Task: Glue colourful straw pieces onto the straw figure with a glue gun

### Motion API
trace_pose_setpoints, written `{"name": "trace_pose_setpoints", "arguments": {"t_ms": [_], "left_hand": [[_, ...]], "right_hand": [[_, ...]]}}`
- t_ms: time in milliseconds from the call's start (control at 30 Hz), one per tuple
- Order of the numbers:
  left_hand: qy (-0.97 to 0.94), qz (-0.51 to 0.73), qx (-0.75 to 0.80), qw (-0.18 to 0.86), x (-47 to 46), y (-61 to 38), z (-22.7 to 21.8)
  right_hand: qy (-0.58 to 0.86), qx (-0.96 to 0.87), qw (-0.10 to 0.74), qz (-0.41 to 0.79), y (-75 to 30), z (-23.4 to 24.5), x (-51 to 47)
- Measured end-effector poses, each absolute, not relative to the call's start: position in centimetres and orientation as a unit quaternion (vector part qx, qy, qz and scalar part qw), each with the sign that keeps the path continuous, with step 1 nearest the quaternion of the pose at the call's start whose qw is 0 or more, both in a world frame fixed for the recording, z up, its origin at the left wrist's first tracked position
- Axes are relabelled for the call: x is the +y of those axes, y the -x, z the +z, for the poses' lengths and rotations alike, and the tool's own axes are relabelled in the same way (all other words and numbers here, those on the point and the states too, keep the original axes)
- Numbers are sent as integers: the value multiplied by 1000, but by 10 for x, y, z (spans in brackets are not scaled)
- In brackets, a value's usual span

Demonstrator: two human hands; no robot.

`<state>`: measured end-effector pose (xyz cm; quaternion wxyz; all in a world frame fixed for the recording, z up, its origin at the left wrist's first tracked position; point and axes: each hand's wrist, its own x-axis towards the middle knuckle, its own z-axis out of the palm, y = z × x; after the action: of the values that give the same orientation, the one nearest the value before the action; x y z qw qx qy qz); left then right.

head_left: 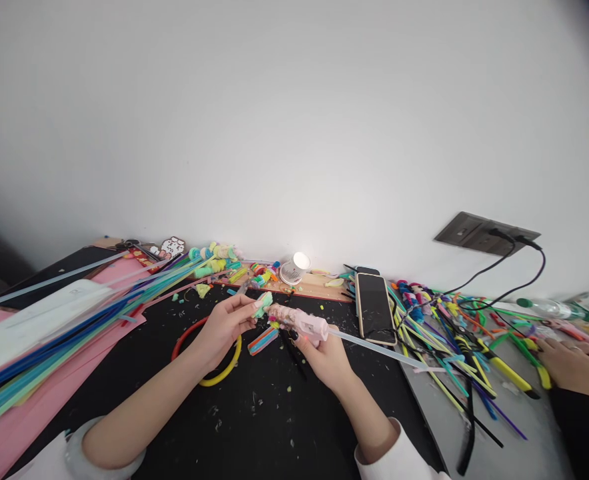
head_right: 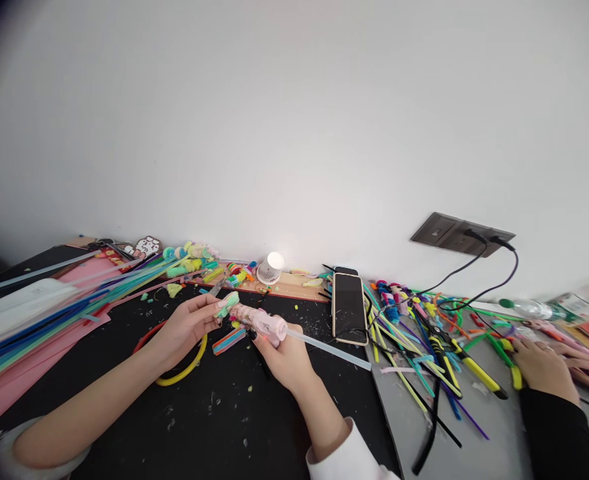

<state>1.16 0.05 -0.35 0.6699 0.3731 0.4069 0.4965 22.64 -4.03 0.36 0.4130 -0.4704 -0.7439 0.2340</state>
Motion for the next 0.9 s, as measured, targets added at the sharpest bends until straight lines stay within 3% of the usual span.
{"name": "trace_pose_setpoints", "arguments": {"t_ms": [267, 700, 900], "left_hand": [[-369, 502, 415, 663, 1, -12, -2], [-351, 496, 399, 687, 1, -11, -5], [-345, 510, 394, 682, 2, -10, -5]], "right_hand": [[481, -758, 387, 211, -227, 2, -41], [489, -728, 427, 221, -228, 1, -39], [566, -696, 417, 145, -232, -3, -36]]}}
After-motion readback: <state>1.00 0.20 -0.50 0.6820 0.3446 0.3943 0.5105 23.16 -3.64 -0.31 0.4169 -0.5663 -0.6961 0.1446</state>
